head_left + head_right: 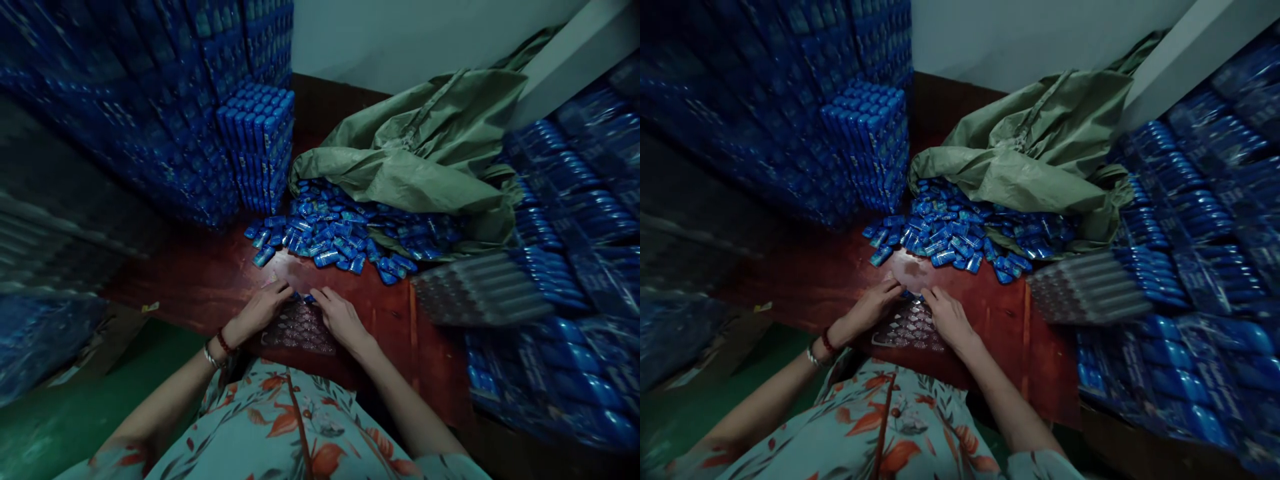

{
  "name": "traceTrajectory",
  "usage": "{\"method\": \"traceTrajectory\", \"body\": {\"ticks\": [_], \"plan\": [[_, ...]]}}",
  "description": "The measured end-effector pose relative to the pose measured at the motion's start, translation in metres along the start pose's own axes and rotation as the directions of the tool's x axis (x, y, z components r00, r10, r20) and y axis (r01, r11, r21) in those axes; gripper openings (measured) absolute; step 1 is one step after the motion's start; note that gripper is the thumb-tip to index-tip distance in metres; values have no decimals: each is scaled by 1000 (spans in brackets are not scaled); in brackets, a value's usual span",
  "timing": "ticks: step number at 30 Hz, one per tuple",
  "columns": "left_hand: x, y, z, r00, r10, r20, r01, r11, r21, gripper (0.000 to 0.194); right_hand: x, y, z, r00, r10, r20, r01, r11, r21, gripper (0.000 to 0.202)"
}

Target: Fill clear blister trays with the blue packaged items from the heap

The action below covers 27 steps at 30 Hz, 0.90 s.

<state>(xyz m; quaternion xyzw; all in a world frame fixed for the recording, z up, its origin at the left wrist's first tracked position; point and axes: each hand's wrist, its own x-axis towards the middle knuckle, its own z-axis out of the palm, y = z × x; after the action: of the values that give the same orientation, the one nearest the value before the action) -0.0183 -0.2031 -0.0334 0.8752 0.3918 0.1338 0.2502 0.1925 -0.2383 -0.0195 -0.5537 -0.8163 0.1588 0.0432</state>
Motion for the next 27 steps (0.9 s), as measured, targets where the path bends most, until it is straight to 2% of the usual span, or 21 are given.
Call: {"method": "traceTrajectory", "body": {"ticks": [5,10,14,18,21,22,24,25,27], "plan": [[11,2,-12,987,67,147,-83,991,104,28,8,-21,-12,997,16,78,-8,995,-101,44],[20,11,-16,976,118,185,-148,976,158,29,11,-33,-7,996,47,75,-34,985,-167,39],[16,14,-4,976,143,166,-169,973,158,29,8,-26,-3,998,52,35,-48,992,-119,38],[3,0,4,989,119,85,-125,990,65,21,9,1,-9,1000,-24,-10,25,996,88,32],[4,-21,-3,997,26,-78,-32,997,-70,27,22,26,-17,993,14,-113,-2,994,107,34],[9,-29,-7,987,-50,-155,37,996,-82,29,30,33,-19,990,38,-136,-32,998,50,36],[23,-44,-16,931,-229,-285,234,972,-18,31,47,42,-21,990,54,-132,-69,991,-111,44],[31,-51,-20,904,-294,-311,323,945,46,31,56,44,-20,993,51,-111,-71,980,-186,48],[47,-59,-27,891,-368,-267,422,889,180,34,70,44,-15,997,50,-67,-66,961,-269,48]]}}
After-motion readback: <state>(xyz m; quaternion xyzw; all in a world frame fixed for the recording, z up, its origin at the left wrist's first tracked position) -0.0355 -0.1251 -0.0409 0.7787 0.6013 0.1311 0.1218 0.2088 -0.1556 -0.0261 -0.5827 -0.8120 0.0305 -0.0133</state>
